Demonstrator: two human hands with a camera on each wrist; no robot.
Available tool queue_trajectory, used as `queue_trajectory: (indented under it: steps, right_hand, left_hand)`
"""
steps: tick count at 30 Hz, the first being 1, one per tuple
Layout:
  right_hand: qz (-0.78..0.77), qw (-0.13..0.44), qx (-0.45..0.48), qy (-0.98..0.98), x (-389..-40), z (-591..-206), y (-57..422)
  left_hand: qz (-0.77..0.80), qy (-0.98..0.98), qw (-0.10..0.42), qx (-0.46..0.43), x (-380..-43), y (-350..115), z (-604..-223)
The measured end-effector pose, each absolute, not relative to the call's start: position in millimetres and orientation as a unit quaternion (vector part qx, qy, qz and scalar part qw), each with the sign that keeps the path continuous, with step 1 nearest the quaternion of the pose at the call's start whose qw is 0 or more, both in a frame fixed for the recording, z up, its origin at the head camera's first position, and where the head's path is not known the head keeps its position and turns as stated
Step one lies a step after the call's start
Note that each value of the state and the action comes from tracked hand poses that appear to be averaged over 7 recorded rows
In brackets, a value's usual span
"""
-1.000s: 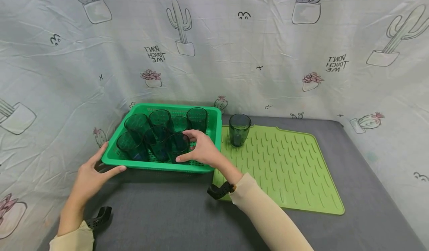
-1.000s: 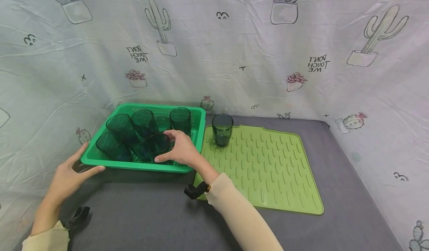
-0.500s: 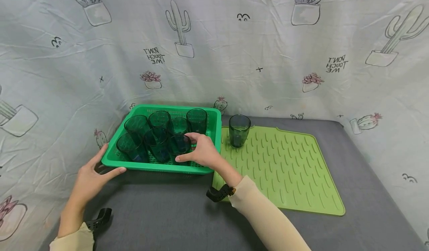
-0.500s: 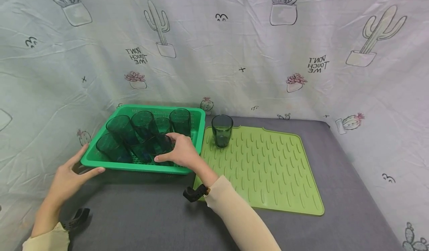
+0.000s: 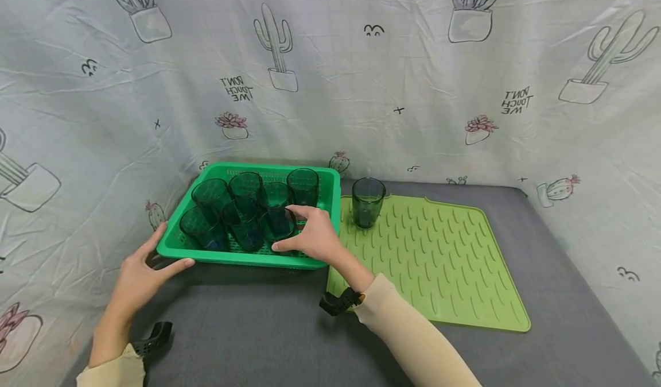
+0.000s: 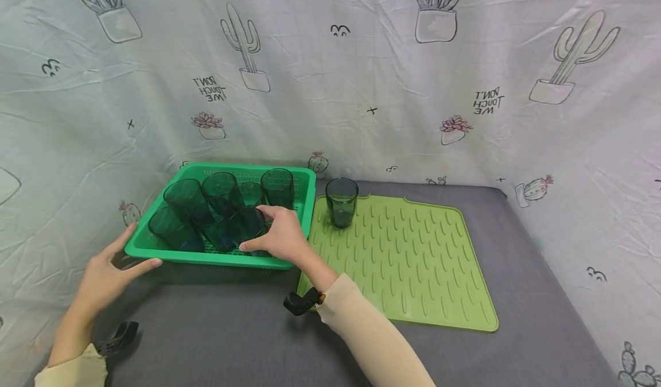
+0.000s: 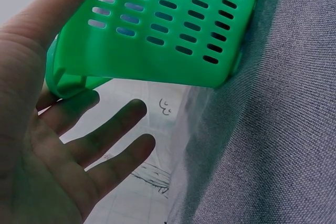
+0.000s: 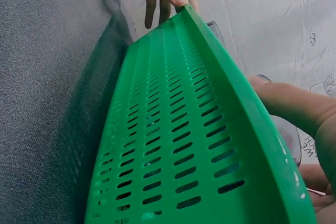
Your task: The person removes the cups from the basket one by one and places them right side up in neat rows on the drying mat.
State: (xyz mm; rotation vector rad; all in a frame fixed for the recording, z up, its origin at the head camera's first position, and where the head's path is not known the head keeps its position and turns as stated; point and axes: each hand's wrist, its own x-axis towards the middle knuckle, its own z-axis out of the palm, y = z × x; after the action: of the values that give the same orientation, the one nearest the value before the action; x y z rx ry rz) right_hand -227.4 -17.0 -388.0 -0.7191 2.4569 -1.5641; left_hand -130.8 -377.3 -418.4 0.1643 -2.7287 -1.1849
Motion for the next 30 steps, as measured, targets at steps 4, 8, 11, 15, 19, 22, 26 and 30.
queue_trajectory:
  steps: [4, 8, 11, 15, 19, 22, 26, 30]
  right_hand:
    - [-0.550, 0.065, -0.232, 0.800, -227, -388, -16]
    - [-0.577, 0.053, -0.217, 0.786, -228, -388, -15]
    - [-0.598, 0.046, -0.207, 0.773, -228, -387, -13]
    - [-0.613, 0.045, -0.202, 0.762, -227, -384, -11]
    - [-0.615, 0.041, -0.205, 0.760, -225, -378, -8]
    - [-0.614, 0.038, -0.214, 0.759, -223, -373, -6]
    - [-0.624, 0.039, -0.219, 0.749, -219, -364, -2]
    - [-0.638, 0.032, -0.219, 0.737, -216, -355, 5]
  left_hand:
    - [-0.394, -0.914, 0.081, 0.052, -131, -377, -418]
    - [-0.390, -0.915, 0.083, 0.053, -131, -377, -418]
    - [-0.388, -0.916, 0.081, 0.054, -131, -377, -418]
    - [-0.386, -0.918, 0.080, 0.053, -131, -377, -419]
    - [-0.386, -0.917, 0.085, 0.049, -131, -377, -420]
    - [-0.387, -0.917, 0.086, 0.050, -131, -378, -420]
    - [-0.389, -0.916, 0.087, 0.048, -130, -379, -421]
    - [-0.396, -0.913, 0.091, 0.044, -129, -378, -421]
